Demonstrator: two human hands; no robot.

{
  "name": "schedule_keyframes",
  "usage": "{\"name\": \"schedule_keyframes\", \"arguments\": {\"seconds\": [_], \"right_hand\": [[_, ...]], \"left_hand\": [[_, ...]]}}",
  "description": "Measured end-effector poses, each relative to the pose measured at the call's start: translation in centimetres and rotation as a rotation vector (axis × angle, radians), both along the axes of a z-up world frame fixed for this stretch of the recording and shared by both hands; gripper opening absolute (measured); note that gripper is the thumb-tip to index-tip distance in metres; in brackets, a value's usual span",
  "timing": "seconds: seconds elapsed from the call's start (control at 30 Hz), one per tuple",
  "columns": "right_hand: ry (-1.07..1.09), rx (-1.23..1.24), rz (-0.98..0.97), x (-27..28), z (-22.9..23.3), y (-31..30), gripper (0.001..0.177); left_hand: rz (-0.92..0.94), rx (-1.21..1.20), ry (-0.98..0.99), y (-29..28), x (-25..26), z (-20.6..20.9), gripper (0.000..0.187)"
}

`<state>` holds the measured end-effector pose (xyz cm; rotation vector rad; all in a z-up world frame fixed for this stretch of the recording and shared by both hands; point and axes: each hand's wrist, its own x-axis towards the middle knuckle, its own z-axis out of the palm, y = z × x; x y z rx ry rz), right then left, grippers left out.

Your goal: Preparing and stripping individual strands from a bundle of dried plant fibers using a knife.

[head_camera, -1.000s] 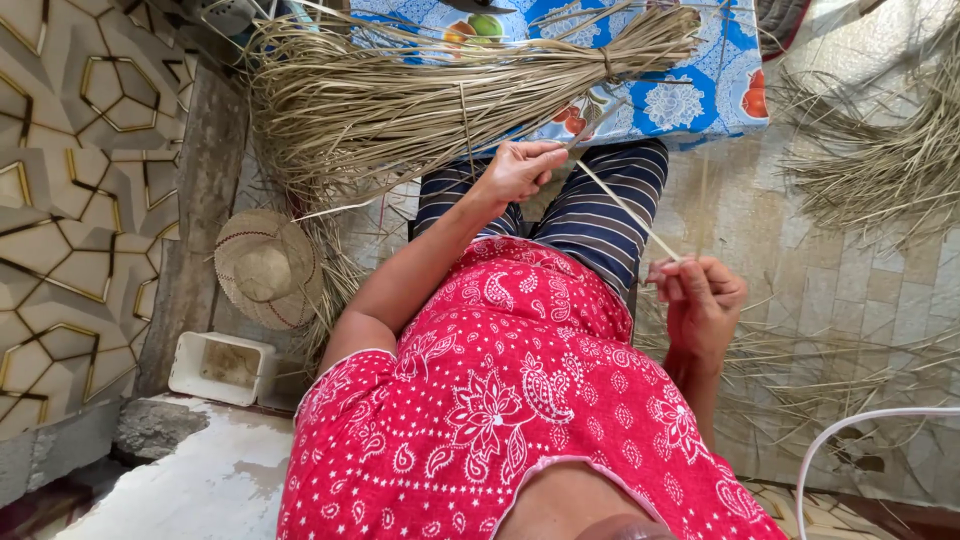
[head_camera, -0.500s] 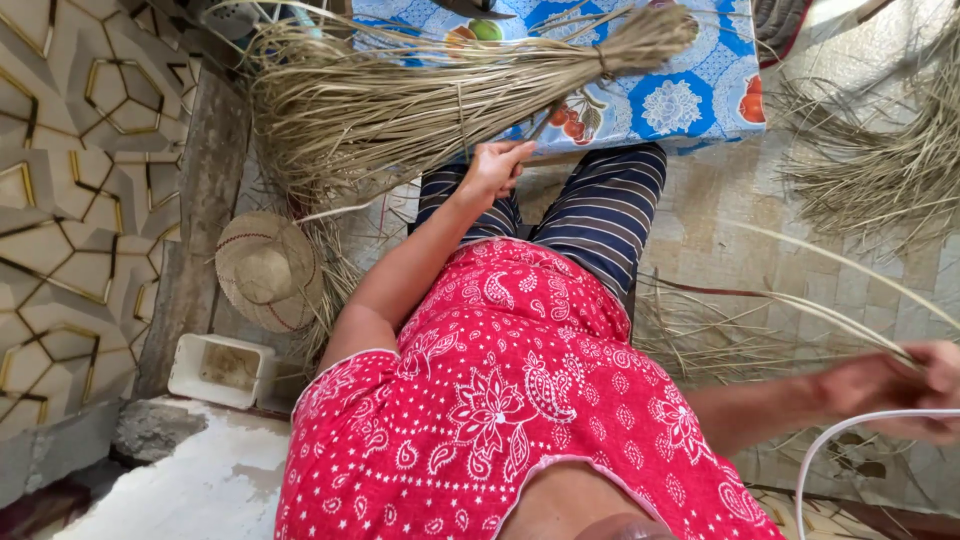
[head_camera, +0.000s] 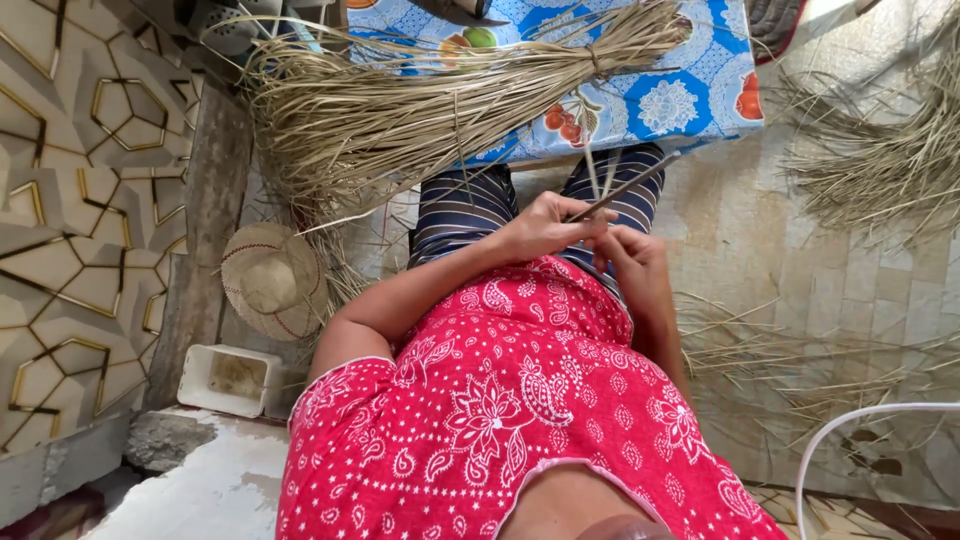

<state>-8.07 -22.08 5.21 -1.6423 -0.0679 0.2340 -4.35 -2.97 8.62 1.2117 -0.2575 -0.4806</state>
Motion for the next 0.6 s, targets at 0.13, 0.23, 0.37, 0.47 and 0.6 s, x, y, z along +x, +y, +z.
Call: {"name": "schedule_keyframes", "arguments": {"seconds": [0.13,0.23,0.37,0.47,0.6], "right_hand": [[-0.046,0.049,0.070,0.5,0.9,0.8,0.024],[-0.070,0.067,0.100,0.5,0.9,0.8,0.027],[-0.038,0.130,0.041,0.3,-0.2,0.4,0.027],[-0.015,0.167,-0.015,0.4,-0.6,0.2,0.026],[-0.041,0.119,0.018,0.3,-0.5,0.7,0.027]], "left_hand": [[0.146,-0.067,0.013,-0.6,0.4,-3.9,0.012],[0.246,-0.127,0.099,-0.5,0.0,-4.3,0.012],[0.114,-0.220,0.249,0.2,-0.2,-4.5,0.011],[0.083,-0.235,0.288,0.2,-0.4,-4.9,0.014],[0.129,-0.247,0.273,-0.3,0.0,-6.3,0.013]]}}
